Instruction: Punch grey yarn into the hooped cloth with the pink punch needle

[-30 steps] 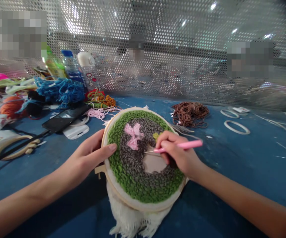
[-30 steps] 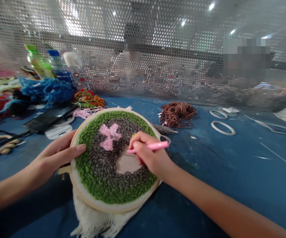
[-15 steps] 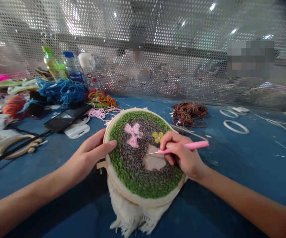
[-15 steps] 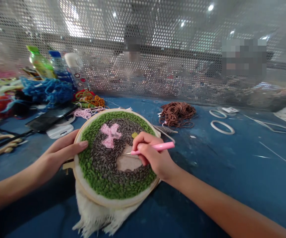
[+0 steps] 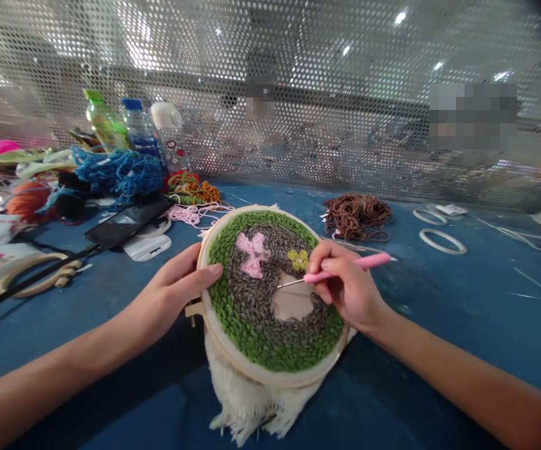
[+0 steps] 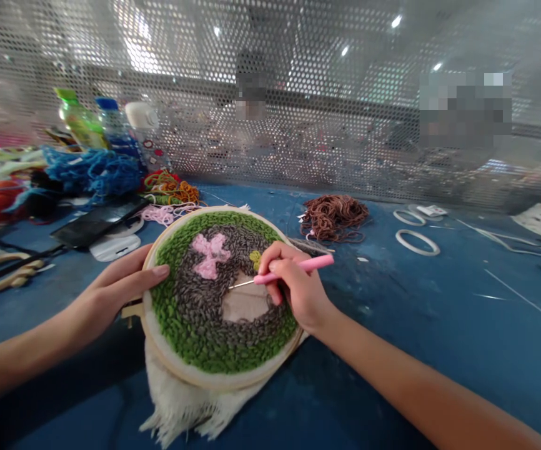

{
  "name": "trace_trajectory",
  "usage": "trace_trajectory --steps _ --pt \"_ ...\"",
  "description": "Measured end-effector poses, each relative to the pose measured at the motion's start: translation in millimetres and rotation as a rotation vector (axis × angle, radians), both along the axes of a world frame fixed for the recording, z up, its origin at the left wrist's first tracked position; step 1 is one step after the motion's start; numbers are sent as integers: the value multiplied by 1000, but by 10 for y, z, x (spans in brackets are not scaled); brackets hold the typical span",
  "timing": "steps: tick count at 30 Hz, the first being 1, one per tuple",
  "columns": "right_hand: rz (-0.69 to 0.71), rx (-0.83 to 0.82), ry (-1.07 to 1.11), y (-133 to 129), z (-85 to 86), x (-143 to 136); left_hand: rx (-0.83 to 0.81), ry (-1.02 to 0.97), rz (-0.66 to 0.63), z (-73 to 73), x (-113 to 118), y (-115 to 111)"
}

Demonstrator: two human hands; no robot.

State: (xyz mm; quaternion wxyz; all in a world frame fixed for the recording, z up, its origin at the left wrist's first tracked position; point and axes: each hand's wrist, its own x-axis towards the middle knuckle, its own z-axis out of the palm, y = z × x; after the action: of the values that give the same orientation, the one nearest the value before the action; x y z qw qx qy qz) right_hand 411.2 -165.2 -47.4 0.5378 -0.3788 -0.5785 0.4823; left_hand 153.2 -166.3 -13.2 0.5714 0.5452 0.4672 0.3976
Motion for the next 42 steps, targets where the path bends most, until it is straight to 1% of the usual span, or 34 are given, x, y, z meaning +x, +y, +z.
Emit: trace_trajectory --steps 1,5,7,9,10,12,15,16,17,18,20,21,24,25,26,28,30,31,33,35,37,40,42 --pt "20 38 -92 -23 13 -17 3 -1 1 2 2 -8" --pt "122 259 -577 -114 69 -127 27 -40 -8 9 15 -47" --pt "148 267 -692 -125 77 -173 26 -27 0 10 19 -57" --pt "163 207 -689 -108 73 -190 21 -16 7 11 22 -59" --pt "166 163 -639 -94 69 -184 19 -16 7 13 23 -58" --pt "145 73 -428 -62 56 -145 19 -14 6 18 23 -53" --pt "37 -16 -42 -28 25 -55 19 -3 6 26 22 -41" --pt "7 -26 28 -24 14 -30 17 1 8 28 22 -36" --pt "-7 -28 55 -26 4 -14 11 4 11 29 23 -33" --pt "-5 -30 44 -33 -1 -9 4 6 14 29 23 -32" --pt "33 -10 -63 -62 7 -28 -1 0 17 26 22 -37" --pt "65 24 -159 -82 21 -50 3 -10 11 24 19 -43" --pt "168 199 -489 -129 78 -125 33 -40 -24 20 3 -67" --pt "190 231 -547 -135 91 -139 42 -41 -34 21 -4 -73" --pt "200 221 -549 -134 97 -144 47 -37 -38 21 -11 -76" --pt "165 114 -389 -116 84 -123 50 -18 -32 21 -22 -71" --pt "87 -3 -156 -87 47 -75 43 4 -21 18 -28 -55" --pt "51 -31 -63 -73 27 -51 41 14 -21 17 -29 -46" --pt "5 -45 32 -53 0 -19 41 26 -27 17 -25 -31" --pt "-5 -26 36 -51 2 -17 48 35 -24 18 -15 -23" --pt "24 29 -63 -68 27 -44 57 46 -14 16 -3 -20" --pt "101 194 -397 -117 69 -117 67 45 -10 0 -1 -21" --pt "111 293 -600 -145 75 -172 69 42 -16 -17 -13 -21"
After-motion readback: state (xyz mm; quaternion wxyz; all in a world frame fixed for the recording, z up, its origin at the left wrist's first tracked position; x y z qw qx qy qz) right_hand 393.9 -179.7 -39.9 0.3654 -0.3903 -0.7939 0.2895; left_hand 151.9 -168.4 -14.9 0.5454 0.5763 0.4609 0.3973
